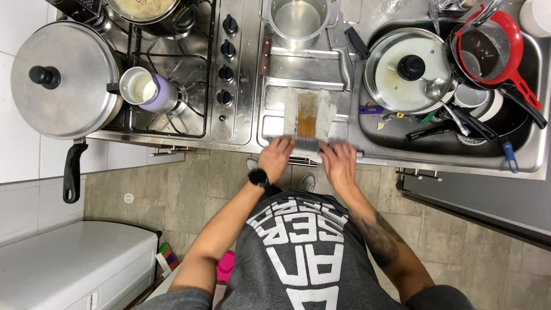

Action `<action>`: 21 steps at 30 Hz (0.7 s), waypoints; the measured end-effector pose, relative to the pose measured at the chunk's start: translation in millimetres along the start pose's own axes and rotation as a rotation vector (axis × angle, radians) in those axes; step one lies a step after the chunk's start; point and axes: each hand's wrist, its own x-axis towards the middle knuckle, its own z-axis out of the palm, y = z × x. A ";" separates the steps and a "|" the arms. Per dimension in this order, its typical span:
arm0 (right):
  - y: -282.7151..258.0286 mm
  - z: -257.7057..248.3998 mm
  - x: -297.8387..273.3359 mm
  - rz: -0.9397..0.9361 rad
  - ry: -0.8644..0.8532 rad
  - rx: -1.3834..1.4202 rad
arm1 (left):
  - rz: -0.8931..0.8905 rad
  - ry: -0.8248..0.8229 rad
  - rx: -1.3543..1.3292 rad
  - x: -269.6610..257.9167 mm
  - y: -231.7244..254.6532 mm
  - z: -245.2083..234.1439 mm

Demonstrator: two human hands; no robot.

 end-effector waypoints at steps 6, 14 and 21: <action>26.6 20.2 53.7 -0.078 0.089 0.006 | -0.006 0.074 0.025 46.7 -32.6 15.7; 1.2 5.9 -20.1 0.005 -0.004 0.016 | -0.001 0.004 -0.030 -14.4 8.2 5.1; 32.2 32.1 36.7 -0.057 0.072 0.002 | -0.015 0.054 -0.005 40.2 -22.4 9.0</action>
